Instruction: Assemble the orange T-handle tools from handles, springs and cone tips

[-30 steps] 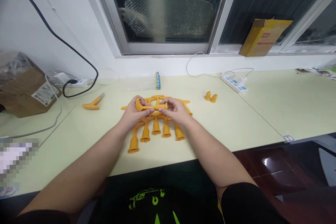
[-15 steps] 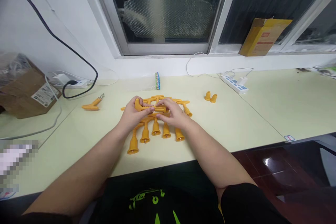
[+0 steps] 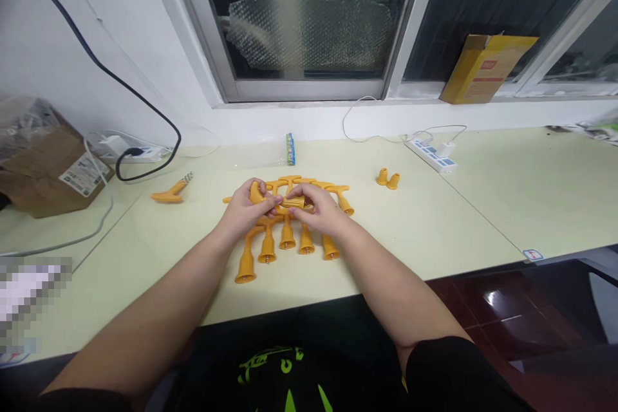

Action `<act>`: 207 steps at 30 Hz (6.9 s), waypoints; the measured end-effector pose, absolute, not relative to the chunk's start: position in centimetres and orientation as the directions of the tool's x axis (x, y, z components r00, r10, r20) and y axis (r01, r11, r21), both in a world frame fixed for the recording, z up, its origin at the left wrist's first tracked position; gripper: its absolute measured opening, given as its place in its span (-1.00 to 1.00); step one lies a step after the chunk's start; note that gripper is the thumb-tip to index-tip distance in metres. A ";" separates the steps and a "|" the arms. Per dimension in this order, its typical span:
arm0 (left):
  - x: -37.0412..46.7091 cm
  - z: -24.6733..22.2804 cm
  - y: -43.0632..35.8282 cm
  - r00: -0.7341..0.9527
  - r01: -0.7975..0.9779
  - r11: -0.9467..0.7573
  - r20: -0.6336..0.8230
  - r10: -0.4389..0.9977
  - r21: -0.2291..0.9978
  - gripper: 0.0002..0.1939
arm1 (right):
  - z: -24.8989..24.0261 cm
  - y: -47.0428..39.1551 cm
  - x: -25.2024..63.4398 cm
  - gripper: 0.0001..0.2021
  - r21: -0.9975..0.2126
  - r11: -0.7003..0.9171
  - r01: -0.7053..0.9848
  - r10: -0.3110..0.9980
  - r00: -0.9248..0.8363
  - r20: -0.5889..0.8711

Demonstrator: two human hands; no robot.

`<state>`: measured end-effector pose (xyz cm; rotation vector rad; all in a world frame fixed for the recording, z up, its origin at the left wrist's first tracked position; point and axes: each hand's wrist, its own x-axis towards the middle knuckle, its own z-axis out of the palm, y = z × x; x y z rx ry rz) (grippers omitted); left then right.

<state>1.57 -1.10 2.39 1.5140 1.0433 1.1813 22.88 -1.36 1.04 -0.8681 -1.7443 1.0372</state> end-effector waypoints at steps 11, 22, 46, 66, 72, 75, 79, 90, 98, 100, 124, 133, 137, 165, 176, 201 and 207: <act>1.1 1.7 -0.8 0.178 0.409 -0.485 0.454 0.873 0.773 -0.70 | 1.1 -1.3 23.3 -0.68 -0.906 0.409 0.110 0.830 -0.458 0.319; 0.6 1.1 -0.7 0.228 0.396 -0.491 0.435 0.871 0.776 -0.76 | 0.8 -1.8 22.8 -0.63 -0.953 0.294 0.073 0.756 -0.627 0.185; -18.6 -2.6 7.3 -0.531 0.709 0.352 0.133 0.837 0.611 -0.54 | -1.8 4.3 33.7 -0.80 -0.621 -0.230 0.749 0.956 0.293 -0.001; -14.4 0.8 5.1 -0.492 0.597 -0.272 0.612 0.619 0.755 -0.71 | -1.3 4.3 34.4 -0.77 -0.614 -0.161 0.773 0.881 0.394 0.264; -10.4 1.4 5.1 -0.459 0.102 -0.455 0.447 0.768 0.885 -0.46 | -1.2 4.8 36.5 -0.62 -0.551 -0.273 0.788 0.785 0.514 0.347; -9.2 1.9 5.1 -0.414 -0.136 -0.383 0.298 0.860 0.914 -0.57 | -0.9 5.6 37.8 -0.59 -0.471 -0.347 0.811 0.780 0.528 0.336; -7.7 2.4 4.8 -0.282 -0.334 -0.257 0.164 0.945 0.907 -0.64 | -0.2 7.2 39.1 -0.62 -0.287 -0.383 0.878 0.840 0.461 0.287; -4.0 1.1 3.9 -0.048 -0.450 -0.017 -0.006 0.999 0.893 -0.56 | 1.8 8.5 38.0 -0.79 -0.270 -0.252 0.929 0.893 0.331 0.307; -2.4 1.2 2.4 0.110 -0.358 0.033 0.007 0.994 0.933 -0.55 | 3.9 3.6 28.3 -0.59 -0.812 0.432 0.392 0.901 -0.223 0.372; -2.1 1.3 2.2 0.134 -0.364 0.048 0.001 0.991 0.930 -0.57 | 3.3 2.6 26.5 -0.68 -0.814 0.487 0.315 0.873 -0.198 0.446; -1.2 1.3 1.4 0.203 -0.342 0.075 -0.005 0.979 0.937 -0.52 | 0.0 2.1 24.5 -0.71 -0.877 0.469 0.099 0.873 -0.199 0.445; 0.1 1.9 0.3 0.251 -0.333 0.157 -0.074 0.965 0.930 -0.61 | -0.3 1.5 23.2 -0.81 -0.754 0.637 0.158 0.762 -0.281 0.584; 0.1 2.3 0.3 0.260 -0.337 0.282 -0.198 0.945 0.898 -0.68 | 0.3 1.3 23.2 -0.84 -0.630 0.753 0.188 0.653 -0.322 0.685; 0.5 2.2 -0.8 0.095 -0.084 -0.262 0.270 0.958 0.961 -0.49 | 1.0 0.1 22.0 -0.65 -0.985 0.170 -0.025 0.928 -0.333 0.169; 0.6 2.0 -0.4 0.082 -0.160 -0.141 0.155 0.984 0.977 -0.43 | 1.2 -0.5 21.9 -0.63 -0.926 0.351 0.141 0.903 -0.311 0.295; 0.5 2.2 -1.2 0.098 0.003 -0.336 0.334 0.938 0.942 -0.46 | 1.3 -0.7 21.1 -0.76 -0.997 0.059 -0.058 0.922 -0.380 0.077; 0.4 1.5 -0.1 0.151 -0.125 -0.088 0.106 0.983 0.988 -0.46 | 0.4 -0.7 21.2 -0.78 -0.675 0.672 0.304 0.734 -0.394 0.553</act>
